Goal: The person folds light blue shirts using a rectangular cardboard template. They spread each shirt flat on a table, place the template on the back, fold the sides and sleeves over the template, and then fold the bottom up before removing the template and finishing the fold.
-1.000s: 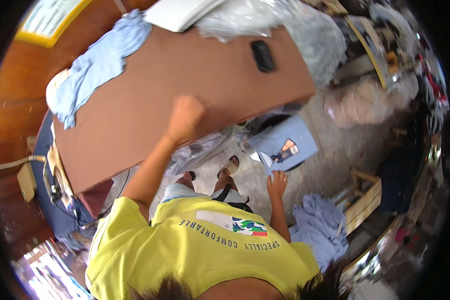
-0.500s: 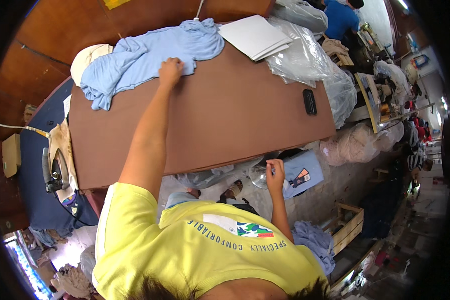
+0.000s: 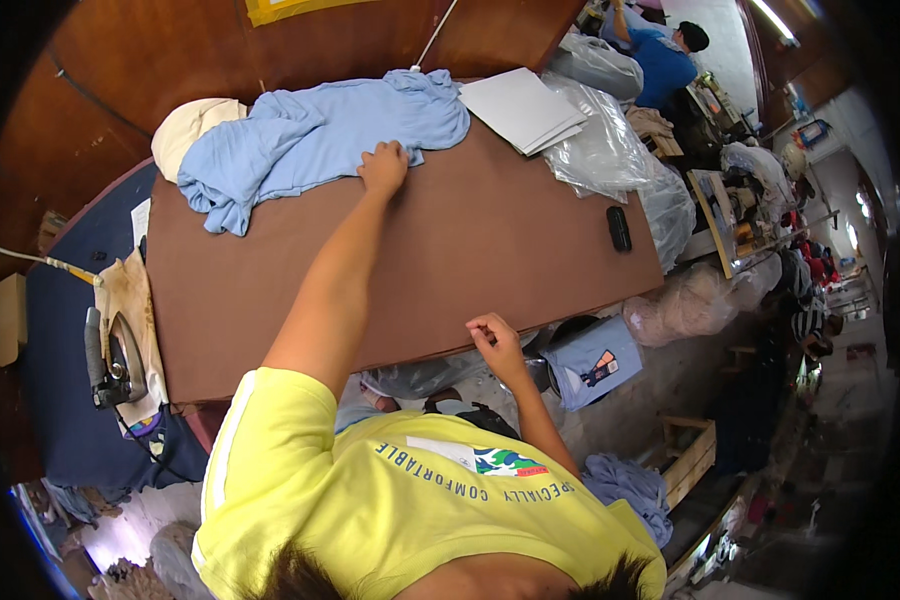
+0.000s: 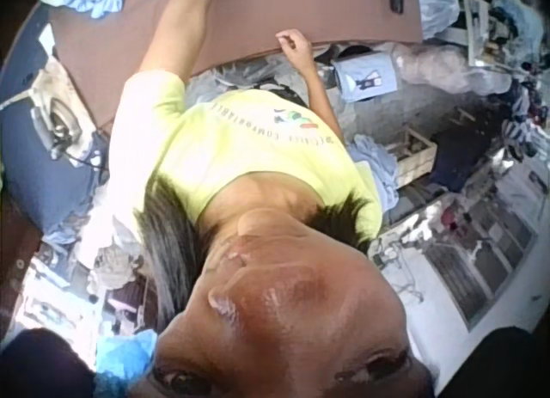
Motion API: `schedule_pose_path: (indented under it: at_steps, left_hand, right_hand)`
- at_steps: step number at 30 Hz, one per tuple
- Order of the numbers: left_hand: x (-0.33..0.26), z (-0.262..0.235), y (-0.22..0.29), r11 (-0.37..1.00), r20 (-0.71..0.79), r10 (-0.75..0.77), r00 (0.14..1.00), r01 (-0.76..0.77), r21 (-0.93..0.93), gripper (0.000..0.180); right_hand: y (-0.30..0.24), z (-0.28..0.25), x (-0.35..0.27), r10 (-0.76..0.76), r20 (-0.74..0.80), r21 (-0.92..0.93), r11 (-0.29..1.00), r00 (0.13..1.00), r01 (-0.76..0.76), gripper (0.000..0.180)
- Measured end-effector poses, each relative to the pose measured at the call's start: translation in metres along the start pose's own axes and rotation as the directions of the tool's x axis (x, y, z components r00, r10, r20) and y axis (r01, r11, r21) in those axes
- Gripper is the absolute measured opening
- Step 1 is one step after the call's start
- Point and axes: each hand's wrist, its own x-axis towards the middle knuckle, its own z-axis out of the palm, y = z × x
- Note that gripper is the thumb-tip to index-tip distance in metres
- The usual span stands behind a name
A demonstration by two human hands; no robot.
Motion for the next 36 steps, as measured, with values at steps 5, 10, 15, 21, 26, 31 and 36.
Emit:
schedule_pose_path:
  at_steps: [5,10,15,21,26,31,36]
  left_hand:
    - [-0.051,-0.071,0.036,0.762,-0.038,0.219,0.975,-0.195,-0.617,0.025]
    - [-0.185,-0.145,0.005,0.689,0.646,0.459,0.610,0.215,-0.692,0.026]
    - [-0.214,-0.141,-0.020,0.247,0.599,-0.254,0.760,0.649,-0.719,0.033]
    - [-0.215,-0.170,-0.049,-0.434,0.589,-0.282,0.757,0.447,-0.782,0.038]
    - [-0.245,-0.182,-0.039,0.260,0.403,-0.198,0.894,0.444,-0.857,0.043]
    - [-0.264,-0.105,-0.026,0.679,0.502,-0.100,0.859,0.428,-0.597,0.049]
    - [-0.256,-0.200,-0.045,0.512,0.390,-0.114,0.914,0.391,-0.765,0.046]
  right_hand:
    - [0.041,-0.003,0.017,0.338,0.126,0.564,0.749,0.933,-0.347,0.016]
    - [0.034,-0.004,0.081,0.443,0.412,0.798,0.247,0.796,-0.550,0.041]
    - [0.020,0.063,0.148,0.237,0.370,0.811,0.389,0.898,-0.437,0.057]
    - [-0.096,0.088,0.102,-0.491,0.836,0.461,0.870,0.245,0.173,0.028]
    - [-0.014,0.121,0.136,-0.124,0.331,0.250,0.967,0.935,0.040,0.052]
    - [0.004,0.144,0.166,0.095,0.400,0.256,0.943,0.912,-0.211,0.062]
    - [0.056,0.070,0.216,0.222,0.401,0.380,0.843,0.889,-0.382,0.017]
